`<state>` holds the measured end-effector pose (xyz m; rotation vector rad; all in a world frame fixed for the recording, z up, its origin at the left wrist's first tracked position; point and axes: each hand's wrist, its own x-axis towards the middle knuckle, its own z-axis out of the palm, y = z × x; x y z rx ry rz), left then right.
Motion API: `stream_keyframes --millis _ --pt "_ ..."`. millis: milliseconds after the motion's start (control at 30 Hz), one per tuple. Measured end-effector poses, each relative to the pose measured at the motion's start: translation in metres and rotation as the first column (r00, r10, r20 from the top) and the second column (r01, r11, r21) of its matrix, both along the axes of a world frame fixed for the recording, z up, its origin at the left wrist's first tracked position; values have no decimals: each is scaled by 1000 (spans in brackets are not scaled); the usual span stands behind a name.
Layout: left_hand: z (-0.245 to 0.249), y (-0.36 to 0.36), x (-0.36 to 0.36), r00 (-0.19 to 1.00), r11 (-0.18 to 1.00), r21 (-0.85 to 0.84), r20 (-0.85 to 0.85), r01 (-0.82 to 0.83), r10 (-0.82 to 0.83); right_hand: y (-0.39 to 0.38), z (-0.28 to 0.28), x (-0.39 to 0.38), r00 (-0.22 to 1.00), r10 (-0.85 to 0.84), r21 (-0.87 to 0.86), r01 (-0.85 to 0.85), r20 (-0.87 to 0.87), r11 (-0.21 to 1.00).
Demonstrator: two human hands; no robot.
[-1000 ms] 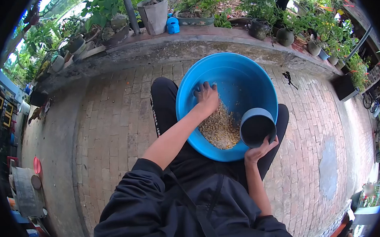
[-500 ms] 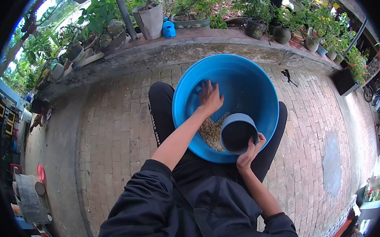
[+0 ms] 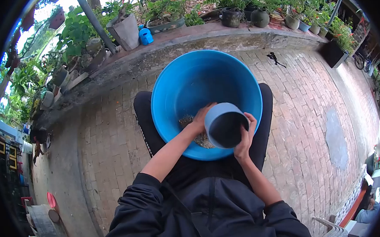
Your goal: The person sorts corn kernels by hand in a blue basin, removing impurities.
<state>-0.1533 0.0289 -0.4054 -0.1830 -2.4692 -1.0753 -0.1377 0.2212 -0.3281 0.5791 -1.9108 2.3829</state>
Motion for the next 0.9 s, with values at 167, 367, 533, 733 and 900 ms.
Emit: stream_keyframes --millis 167,367,533,733,900 --pt "14 21 3 980 950 -276 174 145 -99 2 18 -82 905 -309 327 398 -292 857" --pt "16 25 4 990 914 -396 137 88 -36 -12 24 -115 825 -296 347 489 -481 800" --pt "19 33 -20 992 954 -280 -85 -110 90 0 11 -112 925 -300 199 347 -232 916" --pt "-4 56 -40 952 953 -154 203 260 -227 9 -1 -103 895 -383 130 418 -228 899" --pt "42 32 -10 696 836 -200 667 511 -266 7 -1 -98 890 -396 72 421 -228 904"
